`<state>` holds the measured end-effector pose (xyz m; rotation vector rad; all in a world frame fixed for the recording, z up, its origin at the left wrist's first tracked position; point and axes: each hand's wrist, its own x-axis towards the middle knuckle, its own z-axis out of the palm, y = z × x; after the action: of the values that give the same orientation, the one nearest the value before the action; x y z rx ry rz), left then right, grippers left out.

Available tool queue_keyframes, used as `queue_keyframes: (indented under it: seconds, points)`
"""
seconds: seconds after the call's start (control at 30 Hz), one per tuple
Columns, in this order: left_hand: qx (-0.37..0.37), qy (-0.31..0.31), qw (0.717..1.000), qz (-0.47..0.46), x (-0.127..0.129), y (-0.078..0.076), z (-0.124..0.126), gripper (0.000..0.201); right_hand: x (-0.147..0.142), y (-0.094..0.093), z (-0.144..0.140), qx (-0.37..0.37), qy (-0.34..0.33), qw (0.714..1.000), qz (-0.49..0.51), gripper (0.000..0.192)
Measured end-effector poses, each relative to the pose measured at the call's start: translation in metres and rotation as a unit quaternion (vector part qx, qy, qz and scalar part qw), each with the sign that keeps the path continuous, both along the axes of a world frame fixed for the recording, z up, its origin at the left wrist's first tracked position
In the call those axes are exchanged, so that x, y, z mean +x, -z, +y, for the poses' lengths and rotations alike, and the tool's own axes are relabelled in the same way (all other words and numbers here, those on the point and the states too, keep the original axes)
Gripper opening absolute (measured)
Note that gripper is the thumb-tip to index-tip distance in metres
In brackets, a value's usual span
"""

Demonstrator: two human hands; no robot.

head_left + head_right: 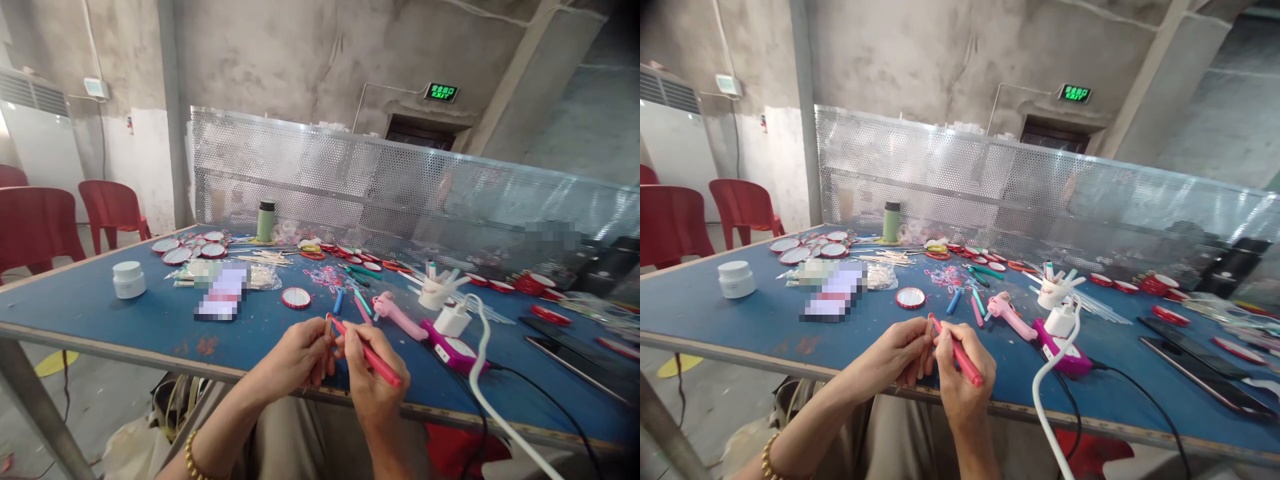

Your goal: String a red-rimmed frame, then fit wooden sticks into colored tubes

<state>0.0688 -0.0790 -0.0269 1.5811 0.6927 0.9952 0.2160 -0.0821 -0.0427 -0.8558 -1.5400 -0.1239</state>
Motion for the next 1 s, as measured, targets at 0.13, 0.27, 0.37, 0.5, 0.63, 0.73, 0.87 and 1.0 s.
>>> queue_keyframes:
  seconds: [0.13, 0.27, 0.37, 0.5, 0.63, 0.73, 0.87, 1.0]
  points:
    - [0.002, -0.002, 1.000, 0.002, -0.0003, 0.0001, -0.0008, 0.038, -0.0005, -0.0012, -0.0008, -0.004, -0.002, 1.000, -0.006, 0.015]
    - [-0.001, -0.001, 1.000, 0.000, -0.0008, -0.0001, -0.0009, 0.037, -0.0004, -0.0002, -0.0004, -0.001, 0.004, 1.000, 0.003, 0.014]
    - [-0.003, -0.001, 1.000, 0.000, -0.0011, -0.0003, -0.0004, 0.037, -0.0002, 0.0008, 0.0003, -0.001, 0.004, 1.000, 0.013, 0.015]
    - [-0.007, -0.002, 1.000, -0.001, -0.0009, -0.0002, -0.0001, 0.038, 0.0000, 0.0019, 0.0015, -0.004, 0.003, 1.000, 0.017, 0.014]
    - [-0.011, 0.000, 1.000, -0.006, -0.0006, 0.0002, -0.0003, 0.036, 0.0002, 0.0032, 0.0021, -0.004, 0.004, 1.000, 0.018, 0.014]
    - [-0.011, -0.003, 1.000, -0.003, -0.0007, -0.0002, -0.0006, 0.036, 0.0000, 0.0035, 0.0016, -0.006, 0.005, 1.000, 0.019, 0.014]
    - [-0.009, -0.002, 1.000, 0.001, -0.0011, -0.0003, -0.0009, 0.036, -0.0009, 0.0018, 0.0005, -0.005, 0.002, 1.000, 0.012, 0.015]
    - [-0.007, 0.001, 1.000, -0.003, -0.0010, 0.0010, -0.0004, 0.036, -0.0018, -0.0008, 0.0000, -0.001, 0.002, 1.000, 0.007, 0.016]
